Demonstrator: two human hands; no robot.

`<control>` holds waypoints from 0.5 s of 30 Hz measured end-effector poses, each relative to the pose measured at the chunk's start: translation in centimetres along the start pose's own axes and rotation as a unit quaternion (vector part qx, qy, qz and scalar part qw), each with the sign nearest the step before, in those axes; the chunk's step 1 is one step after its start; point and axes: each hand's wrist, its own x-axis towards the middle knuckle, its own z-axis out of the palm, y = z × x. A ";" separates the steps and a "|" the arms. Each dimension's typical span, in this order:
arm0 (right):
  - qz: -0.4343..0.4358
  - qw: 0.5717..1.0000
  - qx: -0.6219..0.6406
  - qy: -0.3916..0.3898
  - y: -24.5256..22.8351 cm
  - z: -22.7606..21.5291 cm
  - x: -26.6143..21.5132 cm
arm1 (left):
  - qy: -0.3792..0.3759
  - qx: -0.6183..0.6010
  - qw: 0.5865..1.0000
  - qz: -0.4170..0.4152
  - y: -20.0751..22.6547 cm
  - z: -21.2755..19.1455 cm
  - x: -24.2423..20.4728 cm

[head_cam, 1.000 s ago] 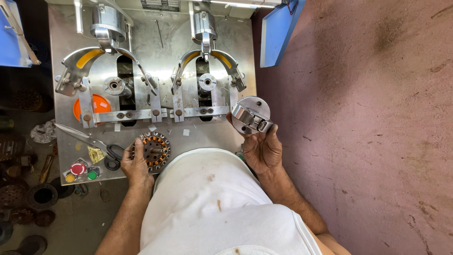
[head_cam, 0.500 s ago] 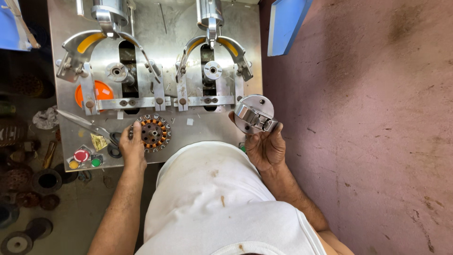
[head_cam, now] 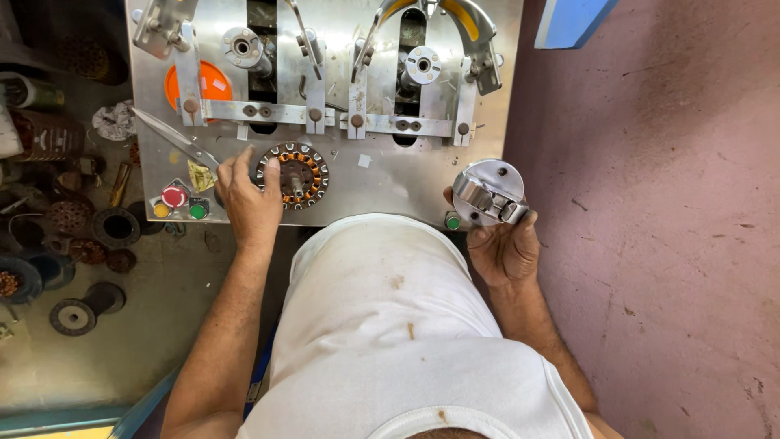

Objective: The person assembles small metal components using an Allen key and a screwdriver. They tighten screws on a cylindrical metal part and fit it onto a copper-wound stator, then place the assembled unit on the machine.

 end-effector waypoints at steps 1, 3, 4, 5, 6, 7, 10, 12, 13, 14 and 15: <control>0.018 1.000 0.008 0.003 0.3 0.1 0.0 | 0.023 -0.008 0.999 0.023 1.2 -1.0 -0.2; 0.000 0.999 -0.052 0.009 1.1 0.6 -0.2 | 0.024 -0.070 0.996 0.049 3.9 -3.3 -0.8; -0.010 0.997 -0.082 0.011 1.5 0.7 -0.3 | 0.003 -0.124 0.991 0.051 5.3 -4.3 -1.2; 0.008 0.996 -0.089 0.019 1.8 0.9 -0.2 | -0.066 -0.173 0.981 0.062 6.6 -5.4 -1.7; 0.026 0.995 -0.096 0.027 2.1 1.1 -0.2 | -0.134 -0.221 0.963 0.073 8.0 -6.3 -2.1; 0.045 0.993 -0.104 0.034 2.4 1.3 -0.2 | -0.160 -0.249 0.946 0.132 9.4 -7.1 -2.6; 0.080 0.978 -0.178 0.067 3.3 2.4 0.6 | -0.217 -0.274 0.901 0.256 12.6 -9.4 -3.5; 0.109 0.970 -0.210 0.056 4.0 3.6 1.2 | -0.216 -0.241 0.909 0.262 13.8 -9.9 -3.6; 0.121 0.965 -0.228 0.052 4.3 4.4 1.5 | -0.216 -0.227 0.911 0.267 13.9 -10.0 -3.6; 0.138 0.959 -0.244 0.039 4.7 5.1 2.0 | -0.196 -0.212 0.919 0.268 13.8 -10.1 -3.5; 0.154 0.953 -0.259 0.026 5.0 5.8 2.4 | -0.178 -0.198 0.926 0.270 13.4 -10.2 -3.5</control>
